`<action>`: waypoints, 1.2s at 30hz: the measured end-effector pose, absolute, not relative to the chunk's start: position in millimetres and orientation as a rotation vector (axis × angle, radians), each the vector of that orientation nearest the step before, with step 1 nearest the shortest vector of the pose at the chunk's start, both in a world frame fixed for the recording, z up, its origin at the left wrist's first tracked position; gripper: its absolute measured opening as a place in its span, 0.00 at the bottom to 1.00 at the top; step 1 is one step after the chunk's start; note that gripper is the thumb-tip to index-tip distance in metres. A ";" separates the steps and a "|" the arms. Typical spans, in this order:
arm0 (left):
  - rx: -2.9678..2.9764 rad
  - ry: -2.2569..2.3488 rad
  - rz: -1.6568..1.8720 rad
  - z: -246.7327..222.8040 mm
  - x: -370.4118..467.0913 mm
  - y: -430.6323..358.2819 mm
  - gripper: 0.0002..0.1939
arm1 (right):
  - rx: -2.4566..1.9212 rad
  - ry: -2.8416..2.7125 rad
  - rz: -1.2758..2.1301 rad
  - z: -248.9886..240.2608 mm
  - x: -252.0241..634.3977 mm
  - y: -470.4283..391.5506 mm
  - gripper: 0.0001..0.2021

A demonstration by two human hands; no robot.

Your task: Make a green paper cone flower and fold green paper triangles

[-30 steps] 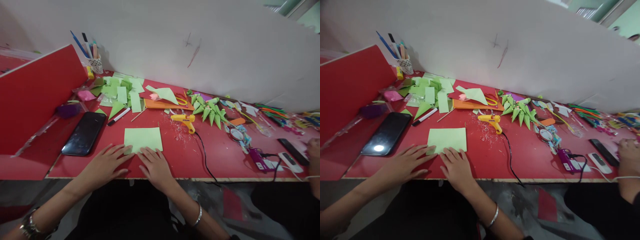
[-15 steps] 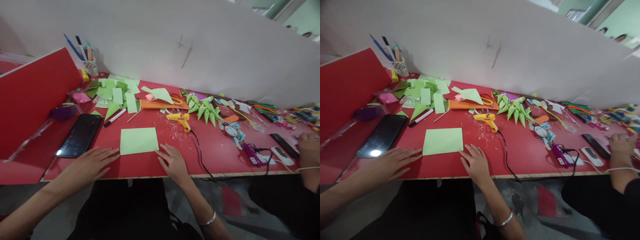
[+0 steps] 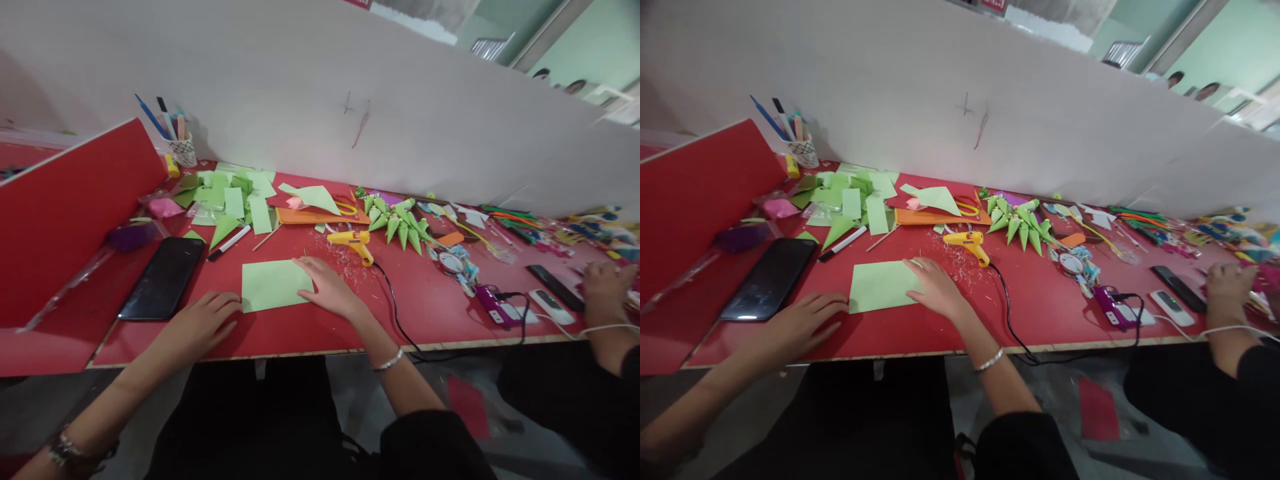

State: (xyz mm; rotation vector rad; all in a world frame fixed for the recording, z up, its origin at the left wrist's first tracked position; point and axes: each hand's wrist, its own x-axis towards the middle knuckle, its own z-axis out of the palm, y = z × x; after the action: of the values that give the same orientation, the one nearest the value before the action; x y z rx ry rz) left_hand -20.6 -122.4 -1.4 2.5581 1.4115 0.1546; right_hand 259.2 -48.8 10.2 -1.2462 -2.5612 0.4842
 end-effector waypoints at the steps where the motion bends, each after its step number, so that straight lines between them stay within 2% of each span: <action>1: 2.542 1.431 0.171 -1.4 -18.8 -122.2 0.15 | -1.250 -2.602 0.519 9.6 254.4 -40.7 0.35; 5: 2.443 1.478 0.271 -4.5 -19.0 -126.7 0.14 | -1.309 -2.682 0.522 7.4 242.0 -18.7 0.40; 8: 2.363 1.536 0.377 -10.4 -21.0 -132.1 0.15 | -1.359 -2.713 0.434 9.2 236.7 -15.2 0.38; 10: 2.320 1.588 0.450 -14.2 -19.4 -134.6 0.16 | -1.363 -2.717 0.399 11.0 234.3 -17.1 0.33; 15: 2.309 1.518 0.459 -10.8 -3.3 -134.7 0.15 | -1.393 -2.614 0.311 20.1 236.2 -29.2 0.11; 20: 2.147 1.393 0.566 17.2 23.0 -129.5 0.15 | -1.282 -2.317 0.368 40.6 236.3 -62.4 0.07; 26: 1.544 1.384 0.882 30.2 49.9 -126.1 0.19 | -0.883 -2.397 0.482 49.3 215.5 -108.5 0.10; 30: 1.500 1.470 0.821 30.8 46.6 -128.8 0.18 | -0.757 -2.392 0.746 47.6 214.5 -113.3 0.10; 33: 1.722 1.394 0.745 41.9 33.0 -133.2 0.17 | -0.873 -2.114 0.900 40.4 224.8 -102.6 0.14; 36: 1.824 1.394 0.648 52.4 15.5 -137.3 0.18 | -1.202 -1.726 0.860 23.7 237.6 -84.9 0.27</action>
State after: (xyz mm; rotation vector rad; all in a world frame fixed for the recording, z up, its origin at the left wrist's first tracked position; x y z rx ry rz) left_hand 15.5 -137.3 52.4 1.8241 1.3938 0.6484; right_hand 237.6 -84.9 23.7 -1.2016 -1.7263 0.8596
